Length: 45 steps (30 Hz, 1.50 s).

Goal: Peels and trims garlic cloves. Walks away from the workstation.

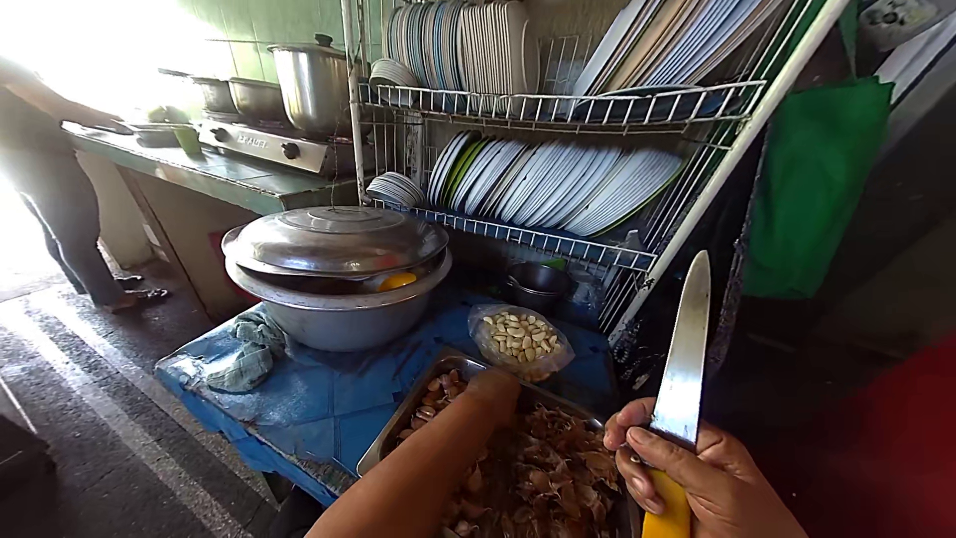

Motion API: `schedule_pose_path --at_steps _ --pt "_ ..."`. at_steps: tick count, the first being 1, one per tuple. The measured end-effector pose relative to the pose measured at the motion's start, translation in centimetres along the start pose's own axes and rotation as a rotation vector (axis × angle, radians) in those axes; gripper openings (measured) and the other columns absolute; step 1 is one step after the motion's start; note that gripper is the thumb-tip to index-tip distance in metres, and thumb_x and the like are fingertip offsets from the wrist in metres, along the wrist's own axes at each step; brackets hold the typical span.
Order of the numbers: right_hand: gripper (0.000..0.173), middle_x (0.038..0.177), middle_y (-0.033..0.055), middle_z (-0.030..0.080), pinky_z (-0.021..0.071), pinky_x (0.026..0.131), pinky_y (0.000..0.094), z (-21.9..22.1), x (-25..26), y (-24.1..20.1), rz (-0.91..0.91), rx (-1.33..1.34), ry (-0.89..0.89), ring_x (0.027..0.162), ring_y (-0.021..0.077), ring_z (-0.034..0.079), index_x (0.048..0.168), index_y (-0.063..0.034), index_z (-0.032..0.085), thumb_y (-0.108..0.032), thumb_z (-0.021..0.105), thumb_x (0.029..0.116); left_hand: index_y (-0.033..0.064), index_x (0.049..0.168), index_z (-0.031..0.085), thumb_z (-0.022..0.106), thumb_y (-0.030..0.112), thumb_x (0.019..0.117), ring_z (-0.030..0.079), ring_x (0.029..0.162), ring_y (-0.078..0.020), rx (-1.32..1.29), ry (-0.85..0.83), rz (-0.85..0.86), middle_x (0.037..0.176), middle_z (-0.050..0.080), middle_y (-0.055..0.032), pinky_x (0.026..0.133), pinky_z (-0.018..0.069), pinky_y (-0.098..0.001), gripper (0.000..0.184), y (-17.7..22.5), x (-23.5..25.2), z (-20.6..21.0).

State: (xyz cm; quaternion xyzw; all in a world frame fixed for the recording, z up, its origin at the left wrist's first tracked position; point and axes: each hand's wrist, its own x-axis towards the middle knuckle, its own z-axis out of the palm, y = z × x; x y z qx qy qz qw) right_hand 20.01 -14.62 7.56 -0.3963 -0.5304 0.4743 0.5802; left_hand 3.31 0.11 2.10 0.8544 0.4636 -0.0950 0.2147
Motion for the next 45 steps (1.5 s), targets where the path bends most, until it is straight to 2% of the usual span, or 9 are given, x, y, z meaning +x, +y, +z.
schedule_pose_path --at_steps 5,9,14,18,25,29,34,39,45 --pt "0.02 0.085 0.0083 0.071 0.049 0.043 0.019 0.7 0.7 0.2 0.02 0.021 -0.038 0.049 0.0057 0.057 0.098 -0.0051 0.068 0.001 0.049 0.0942 -0.0066 0.12 0.064 0.059 0.003 0.0981 0.058 0.122 -0.048 0.04 -0.065 0.076 0.129 0.061 -0.0293 0.099 0.0467 -0.0669 0.025 -0.6 -0.1 0.4" --pt "0.02 0.092 0.0105 0.071 0.0463 0.041 0.0194 2.2 2.6 0.3 0.123 -0.046 0.007 0.048 0.008 0.056 0.108 -0.0039 0.062 -0.005 0.049 0.0935 0.0008 0.12 0.069 0.061 0.007 0.099 0.061 0.12 -0.0411 -0.149 0.212 -0.016 0.125 0.065 -0.0228 0.099 0.0498 -0.061 0.023 -1.8 -1.0 -2.2" --pt "0.027 0.099 0.0123 0.069 0.047 0.042 0.0223 4.6 6.7 1.2 0.327 -0.146 0.101 0.051 0.0127 0.058 0.132 -0.0044 0.047 -0.002 0.048 0.1053 -0.0041 0.119 0.067 0.062 0.036 0.1013 0.063 0.119 -0.0411 -0.091 0.28 -0.247 0.126 0.065 -0.0242 0.096 0.0511 -0.0599 0.044 -1.6 -2.0 -1.4" --pt "0.022 0.094 0.0132 0.07 0.0451 0.042 0.0215 5.4 8.9 3.5 0.37 -0.123 0.166 0.05 0.0121 0.056 0.128 -0.002 0.049 -0.003 0.049 0.1062 -0.0058 0.123 0.063 0.053 0.016 0.1034 0.058 0.124 -0.0454 -0.002 0.166 -0.149 0.133 0.059 -0.0275 0.098 0.0485 -0.0628 0.031 -2.4 -1.4 0.6" --pt "0.016 0.079 0.0114 0.067 0.0454 0.041 0.0214 4.4 9.0 8.0 0.243 -0.098 0.315 0.047 0.0112 0.054 0.115 0.004 0.057 0.007 0.053 0.1 -0.0044 0.127 0.062 0.047 0.004 0.1039 0.054 0.128 -0.0458 0.114 0.001 0.011 0.138 0.056 -0.0265 0.101 0.0472 -0.0622 0.029 -2.2 0.0 2.1" --pt "0.015 0.079 0.0117 0.067 0.0457 0.041 0.0216 4.2 9.0 8.2 0.266 -0.075 0.295 0.047 0.0117 0.054 0.114 0.0028 0.057 0.006 0.051 0.101 -0.0044 0.124 0.064 0.048 0.016 0.1071 0.056 0.127 -0.0448 0.089 0.027 -0.008 0.135 0.058 -0.0263 0.1 0.0475 -0.0616 0.031 -2.1 0.6 2.0" --pt "0.02 0.083 0.009 0.067 0.0477 0.043 0.0229 4.6 8.9 8.3 0.35 -0.17 0.212 0.049 0.0112 0.056 0.123 0.0006 0.053 0.0 0.05 0.1035 0.0035 0.113 0.073 0.063 0.02 0.0984 0.063 0.119 -0.0336 -0.29 0.218 0.049 0.119 0.069 -0.0179 0.104 0.0471 -0.0559 0.025 -4.6 -0.1 0.3" --pt "0.029 0.094 0.0078 0.063 0.052 0.049 0.0265 4.9 8.9 9.1 0.394 -0.321 0.102 0.055 0.0121 0.058 0.13 -0.0014 0.049 -0.003 0.05 0.1019 0.0026 0.11 0.075 0.072 0.017 0.0936 0.07 0.092 -0.0111 -0.734 0.373 0.215 0.102 0.074 -0.0084 0.09 0.0565 -0.031 0.022 -6.5 -0.8 -0.2" --pt "0.033 0.095 0.0055 0.063 0.0528 0.049 0.0272 5.1 8.7 9.3 0.34 -0.347 0.01 0.056 0.0118 0.059 0.134 -0.0039 0.044 -0.007 0.047 0.1009 0.0018 0.108 0.074 0.075 0.014 0.0924 0.067 0.081 -0.0054 -1.044 0.356 0.234 0.095 0.072 -0.0028 0.077 0.0564 -0.0226 0.02 -7.0 -1.0 -0.2"
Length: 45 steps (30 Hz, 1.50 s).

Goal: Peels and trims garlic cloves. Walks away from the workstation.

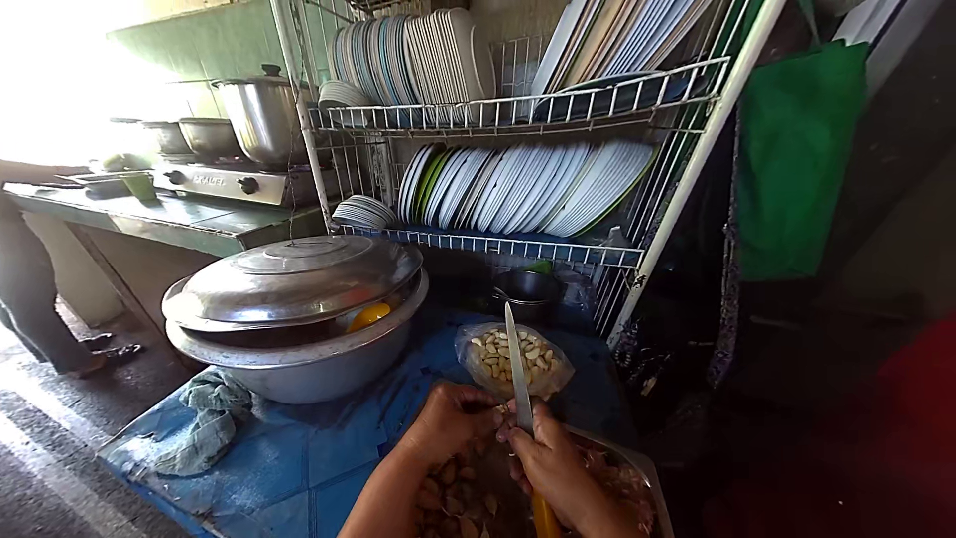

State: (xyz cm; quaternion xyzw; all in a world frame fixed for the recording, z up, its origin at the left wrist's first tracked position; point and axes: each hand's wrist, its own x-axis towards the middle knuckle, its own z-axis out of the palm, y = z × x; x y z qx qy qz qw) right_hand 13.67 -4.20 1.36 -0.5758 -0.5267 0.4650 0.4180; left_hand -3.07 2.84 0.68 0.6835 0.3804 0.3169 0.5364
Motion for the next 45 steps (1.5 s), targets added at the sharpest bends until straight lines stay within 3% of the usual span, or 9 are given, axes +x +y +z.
schedule_pose_path --at_steps 8,19,25,29,36,45 --pt "0.027 0.092 0.0039 0.063 0.0548 0.052 0.0288 0.4 0.0 0.1 -0.059 -0.07 -0.059 0.057 0.0118 0.06 0.128 -0.0055 0.045 -0.008 0.044 0.1007 0.0014 0.099 0.072 0.072 0.009 0.0948 0.064 0.067 -0.0062 -0.276 0.089 -0.081 0.083 0.07 -0.0017 0.064 0.0549 -0.0208 0.008 0.6 -0.8 0.1" --pt "0.029 0.091 0.0036 0.062 0.0549 0.055 0.0278 0.8 -0.3 0.0 -0.093 -0.129 -0.079 0.058 0.0106 0.06 0.13 -0.0032 0.045 -0.009 0.041 0.1018 0.0006 0.1 0.07 0.071 0.006 0.0948 0.064 0.068 -0.008 -0.277 0.11 -0.144 0.084 0.069 -0.0034 0.064 0.055 -0.0214 0.007 0.5 -1.1 0.0" --pt "0.029 0.095 0.0068 0.062 0.0567 0.06 0.0316 1.1 -0.2 0.2 -0.11 -0.195 -0.066 0.063 0.0138 0.063 0.13 -0.003 0.044 -0.012 0.042 0.1027 -0.0023 0.101 0.068 0.068 0.003 0.0967 0.07 0.073 -0.0135 -0.347 0.163 -0.173 0.087 0.071 -0.0087 0.069 0.0608 -0.026 0.007 0.9 -1.0 0.5" --pt "0.028 0.098 0.0062 0.062 0.0565 0.06 0.0314 1.4 -0.4 0.1 -0.108 -0.22 -0.07 0.064 0.0137 0.062 0.131 -0.0033 0.043 -0.011 0.04 0.1043 -0.0022 0.099 0.07 0.069 -0.001 0.0941 0.067 0.071 -0.011 -0.321 0.199 -0.107 0.084 0.07 -0.0068 0.068 0.058 -0.0236 0.005 0.8 -1.0 0.6" --pt "0.03 0.1 0.011 0.061 0.0574 0.074 0.0361 2.0 -0.7 -0.4 -0.088 -0.349 0.018 0.076 0.0186 0.065 0.133 0.0018 0.042 -0.009 0.04 0.1052 -0.0021 0.092 0.072 0.071 -0.005 0.0902 0.067 0.069 -0.0094 -0.222 0.223 0.029 0.08 0.071 -0.0056 0.068 0.0577 -0.0233 0.003 0.6 -1.0 1.2" --pt "0.028 0.097 0.0114 0.06 0.0568 0.076 0.0352 2.1 -0.8 -1.1 -0.001 -0.375 0.042 0.078 0.019 0.065 0.133 0.0022 0.041 -0.006 0.041 0.1054 -0.0014 0.09 0.071 0.07 -0.006 0.0909 0.065 0.068 -0.0076 -0.25 0.178 -0.003 0.078 0.069 -0.004 0.067 0.057 -0.0222 0.004 0.9 -1.1 1.5"
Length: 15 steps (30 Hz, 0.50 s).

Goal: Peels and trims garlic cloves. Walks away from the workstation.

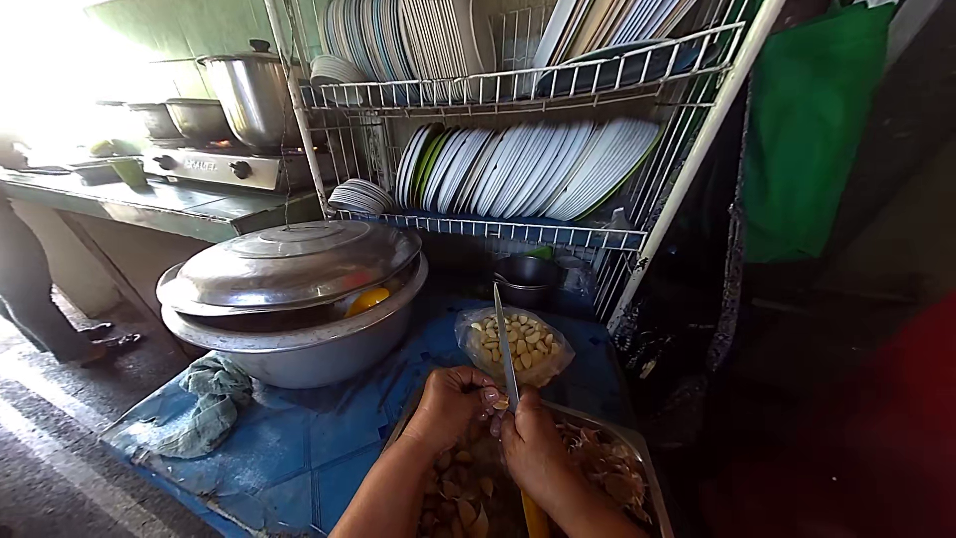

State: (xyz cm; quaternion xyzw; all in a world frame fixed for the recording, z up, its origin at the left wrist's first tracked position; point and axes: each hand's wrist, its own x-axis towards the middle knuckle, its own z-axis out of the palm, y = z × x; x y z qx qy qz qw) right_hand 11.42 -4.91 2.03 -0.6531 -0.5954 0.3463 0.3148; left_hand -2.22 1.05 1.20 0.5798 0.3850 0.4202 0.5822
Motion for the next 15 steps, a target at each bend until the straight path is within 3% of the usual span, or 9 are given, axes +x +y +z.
schedule_pose_path --at_steps 4,9,12,15 --pt "0.027 0.094 0.0101 0.06 0.0576 0.072 0.0344 0.2 0.09 0.32 -0.029 0.066 -0.035 0.073 0.0177 0.065 0.131 0.0025 0.043 -0.008 0.041 0.1058 -0.0015 0.098 0.07 0.065 -0.005 0.0949 0.066 0.071 -0.0096 -0.113 -0.09 -0.155 0.082 0.069 -0.0041 0.07 0.0584 -0.0242 0.007 0.02 0.26 -0.99" --pt "0.028 0.094 0.0111 0.06 0.0575 0.074 0.0359 0.1 0.48 0.59 -0.03 0.002 -0.081 0.075 0.0193 0.065 0.132 0.0024 0.041 -0.008 0.04 0.1066 -0.0036 0.11 0.064 0.065 -0.004 0.096 0.069 0.074 -0.0147 -0.237 -0.035 -0.346 0.091 0.068 -0.0098 0.071 0.0605 -0.0272 0.015 0.49 0.44 -0.97" --pt "0.03 0.097 0.012 0.061 0.0573 0.077 0.0374 0.1 0.28 0.36 -0.022 -0.057 -0.079 0.079 0.0209 0.066 0.134 0.0017 0.041 -0.009 0.042 0.106 -0.005 0.106 0.066 0.068 -0.002 0.0947 0.07 0.073 -0.0149 -0.234 -0.013 -0.321 0.088 0.07 -0.0104 0.071 0.0611 -0.0272 0.012 0.65 0.32 -0.63" --pt "0.029 0.097 0.0111 0.061 0.0573 0.075 0.0363 0.23 0.35 0.55 -0.026 -0.039 -0.08 0.076 0.0195 0.066 0.133 0.0005 0.042 -0.008 0.043 0.1052 -0.004 0.109 0.069 0.074 -0.002 0.0901 0.069 0.081 -0.0126 -0.126 -0.107 -0.228 0.093 0.07 -0.0077 0.078 0.0596 -0.0267 0.02 0.32 0.2 -0.89"
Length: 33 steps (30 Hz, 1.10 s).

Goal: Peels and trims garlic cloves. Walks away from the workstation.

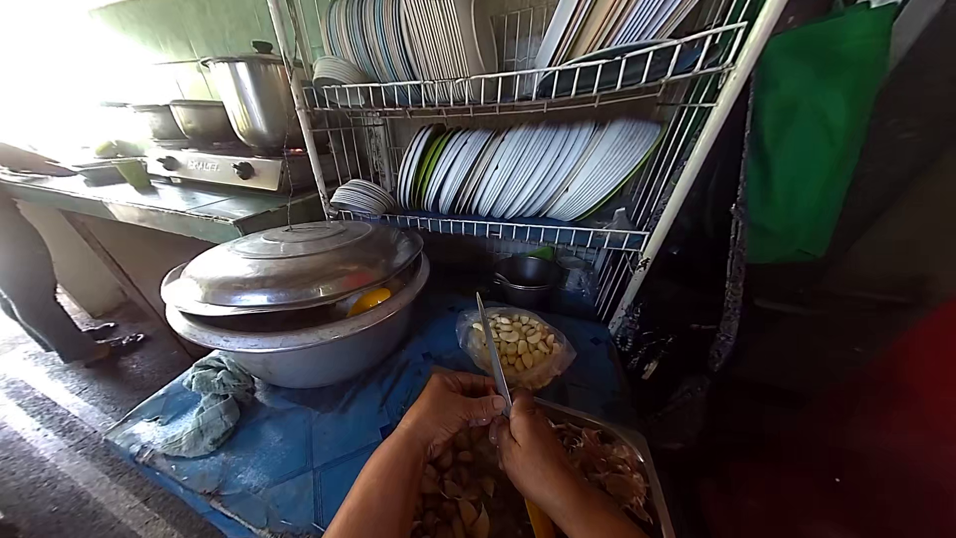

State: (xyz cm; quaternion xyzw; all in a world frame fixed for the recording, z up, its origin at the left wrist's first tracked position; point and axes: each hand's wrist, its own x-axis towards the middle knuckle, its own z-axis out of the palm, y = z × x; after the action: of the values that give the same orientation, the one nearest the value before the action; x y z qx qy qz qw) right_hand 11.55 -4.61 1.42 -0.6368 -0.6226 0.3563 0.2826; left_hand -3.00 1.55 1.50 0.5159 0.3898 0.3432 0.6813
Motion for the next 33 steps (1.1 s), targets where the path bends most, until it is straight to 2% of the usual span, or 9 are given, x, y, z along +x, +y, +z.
schedule_pose_path --at_steps 8,14,21,23,26,29,31,33 --pt "0.032 0.096 0.0111 0.061 0.0577 0.074 0.0369 -0.4 0.1 0.0 0.034 0.015 0.007 0.076 0.0201 0.066 0.136 0.0012 0.042 -0.009 0.042 0.1058 -0.004 0.111 0.07 0.07 -0.004 0.0904 0.069 0.079 -0.0115 0.039 -0.12 0.016 0.093 0.071 -0.0068 0.078 0.0592 -0.0264 0.021 0.3 -0.1 -0.5" --pt "0.028 0.097 0.0124 0.062 0.0577 0.074 0.0373 -0.7 0.0 -0.2 0.083 0.01 0.068 0.077 0.0206 0.067 0.132 0.0014 0.044 -0.01 0.04 0.1072 -0.0035 0.114 0.069 0.066 -0.006 0.0922 0.07 0.083 -0.0118 0.037 -0.175 -0.012 0.098 0.072 -0.0072 0.08 0.0599 -0.0269 0.022 0.8 -0.6 -0.5" --pt "0.025 0.09 0.0111 0.06 0.0576 0.066 0.0356 -1.4 0.3 0.2 0.112 0.086 0.155 0.067 0.0189 0.065 0.13 0.0019 0.043 -0.009 0.04 0.1075 -0.0021 0.121 0.067 0.062 -0.003 0.0976 0.07 0.088 -0.0115 0.033 -0.241 -0.009 0.103 0.072 -0.0059 0.084 0.0592 -0.0272 0.024 0.7 -0.6 -0.9" --pt "0.025 0.088 0.0105 0.06 0.0578 0.064 0.035 -1.6 0.3 0.3 0.112 0.106 0.162 0.065 0.0186 0.064 0.13 0.0017 0.044 -0.009 0.04 0.1077 -0.002 0.122 0.067 0.063 -0.004 0.0963 0.07 0.088 -0.0119 0.016 -0.215 0.009 0.103 0.071 -0.0064 0.084 0.0591 -0.0273 0.026 0.6 -0.5 -0.8" --pt "0.025 0.085 0.0085 0.059 0.0563 0.058 0.0329 -1.9 0.5 0.5 0.133 0.156 0.112 0.06 0.0167 0.062 0.13 0.0003 0.042 -0.007 0.04 0.1062 -0.0026 0.113 0.069 0.067 -0.004 0.0947 0.07 0.081 -0.0133 -0.031 -0.101 0.016 0.096 0.071 -0.0076 0.079 0.0603 -0.0272 0.018 0.5 -0.3 -0.7" --pt "0.026 0.084 0.0073 0.06 0.0542 0.054 0.0301 -2.1 0.5 0.5 0.183 0.206 0.074 0.056 0.0143 0.06 0.132 -0.0018 0.04 -0.007 0.042 0.1064 -0.004 0.111 0.063 0.07 -0.006 0.0919 0.07 0.078 -0.014 -0.039 -0.009 0.013 0.092 0.07 -0.0092 0.076 0.0607 -0.0265 0.02 0.6 -0.3 -0.6" --pt "0.032 0.085 0.0075 0.062 0.0525 0.051 0.0294 -2.4 0.5 0.6 0.192 0.273 0.09 0.054 0.0138 0.059 0.137 -0.0025 0.037 -0.008 0.044 0.1063 -0.0036 0.104 0.065 0.073 -0.004 0.0896 0.07 0.076 -0.0133 0.072 0.043 0.052 0.088 0.07 -0.0086 0.074 0.0601 -0.0257 0.017 0.3 0.0 -0.7" --pt "0.037 0.079 0.0061 0.06 0.0499 0.047 0.0272 -2.6 0.5 0.8 0.163 0.355 0.127 0.05 0.0122 0.055 0.14 -0.0028 0.037 -0.005 0.045 0.1037 -0.0018 0.099 0.069 0.075 0.001 0.0888 0.068 0.076 -0.0105 0.266 0.067 0.106 0.086 0.071 -0.0063 0.074 0.0584 -0.0246 0.012 -0.1 0.3 -0.9"
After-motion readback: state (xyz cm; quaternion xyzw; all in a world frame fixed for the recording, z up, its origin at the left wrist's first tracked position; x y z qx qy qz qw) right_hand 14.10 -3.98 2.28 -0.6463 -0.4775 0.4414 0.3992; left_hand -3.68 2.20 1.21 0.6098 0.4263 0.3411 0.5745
